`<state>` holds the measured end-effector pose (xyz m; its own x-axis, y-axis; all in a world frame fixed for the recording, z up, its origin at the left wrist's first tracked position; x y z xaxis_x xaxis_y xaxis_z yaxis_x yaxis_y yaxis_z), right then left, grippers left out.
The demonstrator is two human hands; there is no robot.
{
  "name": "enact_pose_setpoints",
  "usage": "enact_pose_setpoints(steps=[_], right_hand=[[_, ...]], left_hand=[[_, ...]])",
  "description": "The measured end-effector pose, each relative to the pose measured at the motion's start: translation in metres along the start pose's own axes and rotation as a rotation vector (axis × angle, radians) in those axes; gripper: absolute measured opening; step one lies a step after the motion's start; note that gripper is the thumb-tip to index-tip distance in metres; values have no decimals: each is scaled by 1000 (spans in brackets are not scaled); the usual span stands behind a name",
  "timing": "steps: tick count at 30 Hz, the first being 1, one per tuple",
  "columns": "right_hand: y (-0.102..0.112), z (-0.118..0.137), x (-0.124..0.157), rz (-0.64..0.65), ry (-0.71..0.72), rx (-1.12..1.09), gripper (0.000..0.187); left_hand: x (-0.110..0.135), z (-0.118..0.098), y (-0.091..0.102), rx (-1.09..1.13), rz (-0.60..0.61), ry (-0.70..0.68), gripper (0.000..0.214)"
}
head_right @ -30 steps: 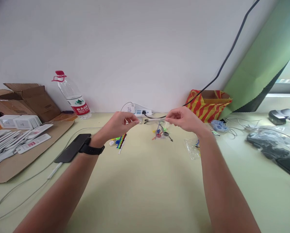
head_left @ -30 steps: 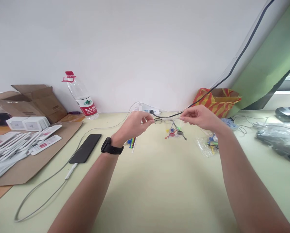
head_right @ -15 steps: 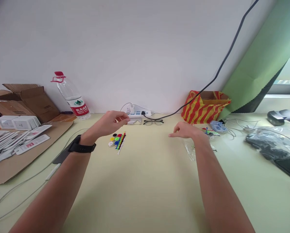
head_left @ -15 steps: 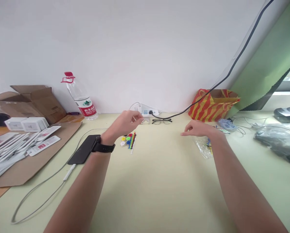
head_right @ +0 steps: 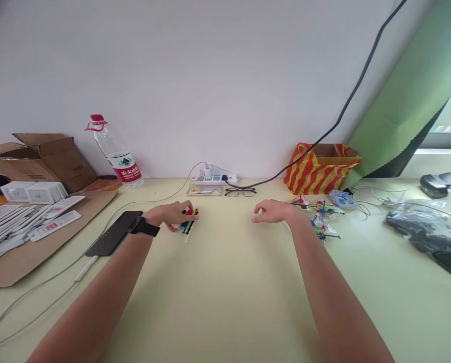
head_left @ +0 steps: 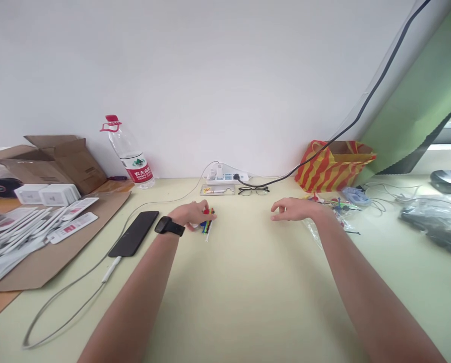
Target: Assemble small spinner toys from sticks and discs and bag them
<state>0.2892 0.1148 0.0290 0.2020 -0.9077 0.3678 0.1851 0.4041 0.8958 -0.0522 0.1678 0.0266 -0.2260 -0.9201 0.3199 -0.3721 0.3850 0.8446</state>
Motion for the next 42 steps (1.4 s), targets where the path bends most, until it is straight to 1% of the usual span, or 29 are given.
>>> enact_pose_setpoints(steps=[1,2,4,5,8,9,10,11,12,14,15,17,19,20,21,23,25,28,31,34,36,37,40,42], right_hand=[[0,2,0,0,7,-4,60],[0,4,1,4,15,-8,60],[-2,11,1,23,30,-27,66],[-4,15,1,39,41,-46,74],[-13,31,1,112,108,-115,106],[-16,37,0,128,144,-120,110],[-18,44,-1,135,187,-107,108],[-21,51,-1,131,230,-81,100],[-24,57,-2,118,267,-53,87],[-30,67,-2,77,319,-24,63],[-35,70,-1,56,338,-42,56],[-43,75,5,-2,389,-145,47],[-51,75,16,-80,454,-284,46],[-55,73,22,-123,476,-339,49],[-58,69,28,-169,485,-372,52],[-62,57,39,-273,462,-382,54],[-65,42,45,-360,389,-352,49],[-69,26,45,-379,305,-313,33],[-67,23,45,-424,306,-297,30],[-63,30,48,-469,305,-255,20],[-65,38,52,-443,324,-226,9],[-67,43,53,-420,344,-216,7],[-74,59,57,-364,413,-219,8],[-74,65,57,-369,442,-219,13]], left_hand=[[-1,-7,-11,-23,68,7,70],[0,-16,-19,-33,108,-16,67],[3,-41,-34,-10,143,-118,60],[6,-54,-41,9,151,-178,56],[18,-89,-63,53,195,-334,51],[23,-99,-68,44,184,-392,49],[28,-109,-72,23,173,-472,48],[34,-116,-77,9,184,-552,46],[39,-121,-81,15,193,-614,44],[49,-122,-86,54,172,-667,39],[54,-119,-86,67,129,-676,37],[65,-109,-86,65,7,-693,33],[78,-96,-86,38,-115,-728,31],[83,-89,-87,27,-153,-743,29],[88,-82,-87,32,-191,-747,29],[96,-72,-89,44,-229,-745,27],[100,-67,-90,53,-239,-738,38],[102,-69,-93,16,-205,-739,63],[102,-74,-100,-30,-123,-757,66],[102,-76,-103,-31,-89,-769,65],[102,-76,-103,-27,-105,-776,63],[103,-76,-103,-26,-117,-781,61],[105,-77,-102,-35,-144,-808,59],[108,-80,-102,-51,-147,-841,57]])
Point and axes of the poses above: each hand's wrist, its own x-axis away from the middle knuckle, its own y-axis out of the back of the hand, z = x × y, the point moved 6 cm from there along -x, towards the middle knuckle, and after that the axes turned 6 degrees about x, right-handed, at the moved point
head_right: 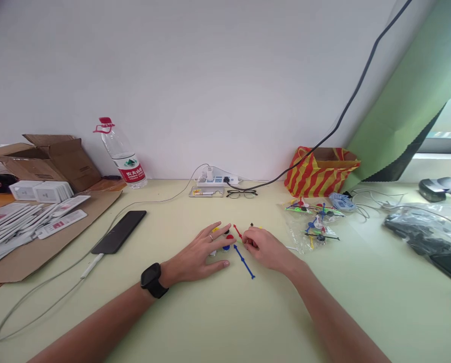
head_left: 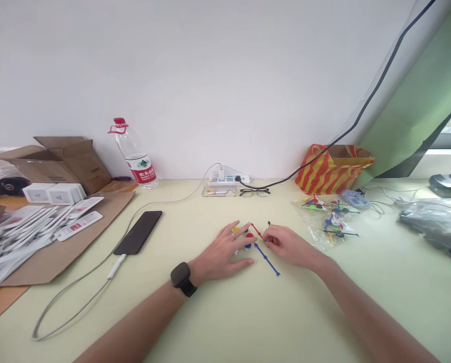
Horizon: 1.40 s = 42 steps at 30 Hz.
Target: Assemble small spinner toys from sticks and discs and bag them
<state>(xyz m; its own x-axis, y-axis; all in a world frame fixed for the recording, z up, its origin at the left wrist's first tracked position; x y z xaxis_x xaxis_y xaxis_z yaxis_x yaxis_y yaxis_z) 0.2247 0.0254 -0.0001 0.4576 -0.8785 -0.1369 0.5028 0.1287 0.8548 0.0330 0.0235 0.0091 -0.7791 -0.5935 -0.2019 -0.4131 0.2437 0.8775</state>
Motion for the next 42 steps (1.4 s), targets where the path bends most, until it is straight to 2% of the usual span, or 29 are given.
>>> enact_pose_setpoints(steps=[3,7,9,11,13,15,17,19,22,26,29,35,39,42], right_hand=[[12,-7,0,-61,-17,42,13],[59,-49,16,-250,-217,178,12],[68,-71,27,-126,-306,221,9],[64,-87,37,81,-372,163,12],[55,-92,41,205,-408,93,9],[48,-88,37,212,-413,47,8],[43,-78,29,159,-391,17,10],[40,-64,19,74,-350,9,14],[36,-41,10,-36,-230,26,16],[16,-17,4,28,-60,7,11],[11,-16,2,4,-50,8,8],[20,-15,3,-60,-53,29,7],[12,-7,3,5,0,13,10],[8,-2,1,3,15,-5,11]], left_hand=[[0,-6,-1,-7,5,-50,49],[-1,-7,0,17,-16,-55,42],[-2,-7,1,25,-20,-54,38],[-2,-9,0,16,-17,-66,34],[-2,-13,0,-15,-13,-95,35],[-2,-19,-1,-50,-6,-136,39],[-2,-22,-2,-74,-6,-163,46],[-2,-21,-1,-84,-38,-146,50],[-1,-11,4,-83,-143,-71,44],[0,0,6,-64,-199,-15,34],[-1,1,7,-48,-209,-13,34],[0,2,16,-49,-256,16,51],[0,6,17,-47,-262,37,40],[-2,7,14,-44,-260,40,30]])
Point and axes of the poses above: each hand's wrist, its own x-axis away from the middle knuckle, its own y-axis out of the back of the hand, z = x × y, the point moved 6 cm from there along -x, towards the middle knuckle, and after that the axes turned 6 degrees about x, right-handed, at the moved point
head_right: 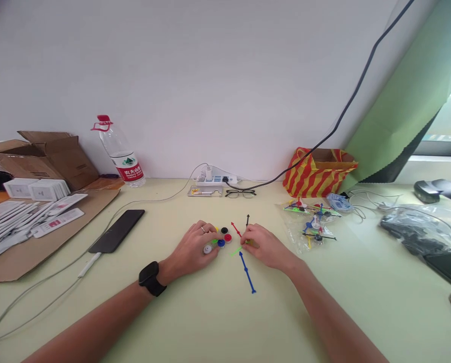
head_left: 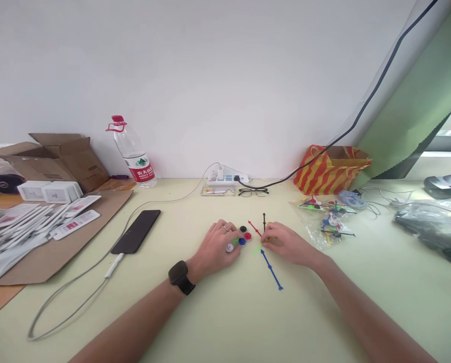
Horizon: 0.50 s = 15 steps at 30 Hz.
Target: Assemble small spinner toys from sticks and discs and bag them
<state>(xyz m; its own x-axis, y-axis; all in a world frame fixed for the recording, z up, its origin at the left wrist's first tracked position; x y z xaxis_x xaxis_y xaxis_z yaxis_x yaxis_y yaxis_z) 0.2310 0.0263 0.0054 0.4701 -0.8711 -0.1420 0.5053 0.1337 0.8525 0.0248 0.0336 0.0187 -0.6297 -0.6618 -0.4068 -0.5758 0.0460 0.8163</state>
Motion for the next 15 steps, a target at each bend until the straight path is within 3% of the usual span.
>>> enact_pose_setpoints(steps=[5,7,11,13,15], right_hand=[[11,11,-1,-53,-22,-117,11],[9,19,1,54,-21,-265,12],[-6,39,11,435,57,-533,18],[-9,40,12,471,62,-552,21],[-6,35,8,385,39,-553,22]], left_hand=[[0,1,-2,-4,1,5,29],[1,2,-1,0,-8,7,29],[1,6,0,24,-29,20,27],[1,8,1,43,-51,28,27],[0,9,4,56,-95,35,25]])
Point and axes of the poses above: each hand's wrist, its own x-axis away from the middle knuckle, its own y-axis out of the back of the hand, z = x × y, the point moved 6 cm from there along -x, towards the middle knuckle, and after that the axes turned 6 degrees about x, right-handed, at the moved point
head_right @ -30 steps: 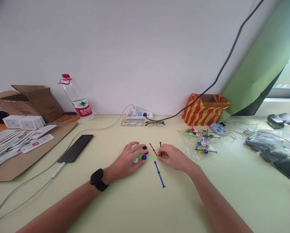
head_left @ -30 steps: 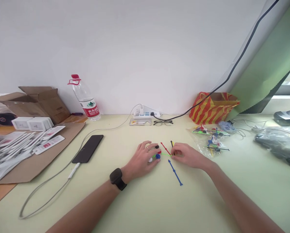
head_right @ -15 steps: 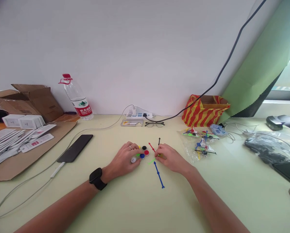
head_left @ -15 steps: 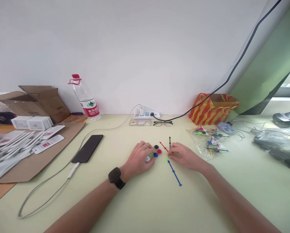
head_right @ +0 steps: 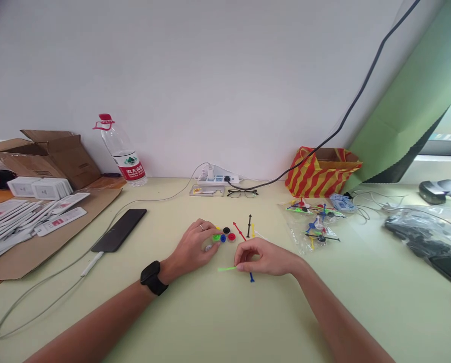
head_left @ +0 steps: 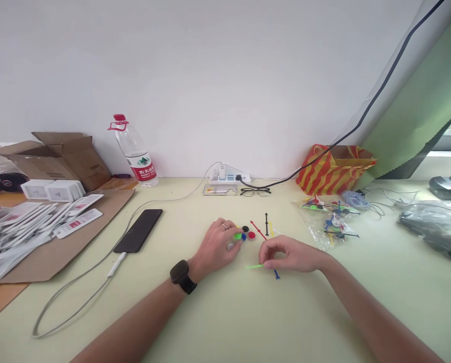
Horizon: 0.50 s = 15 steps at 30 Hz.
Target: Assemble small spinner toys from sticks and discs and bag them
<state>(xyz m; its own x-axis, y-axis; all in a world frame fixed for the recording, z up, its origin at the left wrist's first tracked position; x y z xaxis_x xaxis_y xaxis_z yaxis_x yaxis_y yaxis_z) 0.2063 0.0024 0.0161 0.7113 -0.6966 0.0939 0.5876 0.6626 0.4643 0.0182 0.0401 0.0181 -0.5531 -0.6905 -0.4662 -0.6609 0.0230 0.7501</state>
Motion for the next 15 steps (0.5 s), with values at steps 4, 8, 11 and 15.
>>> enact_pose_setpoints(steps=[4,8,11,15], right_hand=[[18,-8,-2,-240,6,-36,28],[31,-12,1,-404,7,-77,30],[35,-16,2,-491,-24,-52,32],[29,-22,-1,-527,-92,5,32]], left_hand=[[0,-2,8,96,-152,6,25],[2,-5,5,239,-129,41,25],[2,-5,1,269,-88,73,24],[2,-5,-7,293,17,89,25]])
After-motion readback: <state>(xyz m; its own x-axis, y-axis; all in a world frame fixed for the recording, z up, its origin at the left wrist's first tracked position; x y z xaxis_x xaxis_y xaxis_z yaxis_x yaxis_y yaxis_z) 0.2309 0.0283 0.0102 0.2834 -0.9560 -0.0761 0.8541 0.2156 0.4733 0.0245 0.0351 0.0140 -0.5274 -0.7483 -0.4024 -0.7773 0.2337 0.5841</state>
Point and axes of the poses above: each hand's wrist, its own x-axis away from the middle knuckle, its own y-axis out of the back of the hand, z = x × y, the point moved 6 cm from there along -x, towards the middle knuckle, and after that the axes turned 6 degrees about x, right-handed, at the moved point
